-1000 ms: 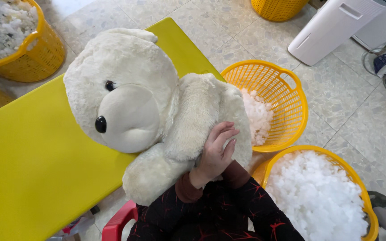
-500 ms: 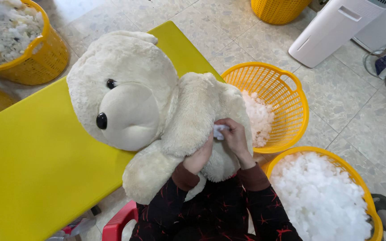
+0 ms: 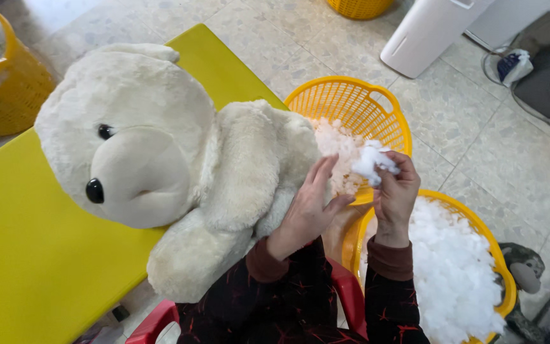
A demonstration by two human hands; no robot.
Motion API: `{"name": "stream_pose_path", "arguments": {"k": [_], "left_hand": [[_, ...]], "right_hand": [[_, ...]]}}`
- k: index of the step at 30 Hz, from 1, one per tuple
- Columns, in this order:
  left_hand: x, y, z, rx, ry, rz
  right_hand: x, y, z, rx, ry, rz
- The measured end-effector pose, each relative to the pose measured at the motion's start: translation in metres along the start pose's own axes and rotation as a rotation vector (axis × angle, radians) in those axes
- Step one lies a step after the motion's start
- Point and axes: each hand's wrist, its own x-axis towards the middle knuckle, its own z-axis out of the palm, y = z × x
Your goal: The person repeatedly takes handfuls of white synthetic stuffing from yellow baskets and inserts them into the torso of a large white teddy bear. The person pushes and distributes the stuffing inside the bear's body to fill it out.
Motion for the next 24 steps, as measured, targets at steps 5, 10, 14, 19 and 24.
{"name": "stream_pose_path", "arguments": {"k": [5,10,14,19,24], "left_hand": [[0.052,0.035,0.022,-0.033,0.14,0.08],[0.061,0.039,0.03,-0.096,0.315,0.28],[0.083,0.019,0.048,-0.008,0.171,0.419],[0.089,-0.011,0.083,0.244,0.116,0.241],[0.079,-0.015,0.09,-0.071,-0.151,0.17]], "right_hand": [[-0.012,0.02,-0.02,-0.043,0.024,-0.041],[0.0,0.033,-0.063,0.021,0.27,-0.013],[0.0,0.021,-0.077,0.074,0.352,0.025],[-0.01,0.005,-0.073,-0.145,0.254,0.048],[-0.02,0.017,-0.08,-0.302,0.189,0.018]]}}
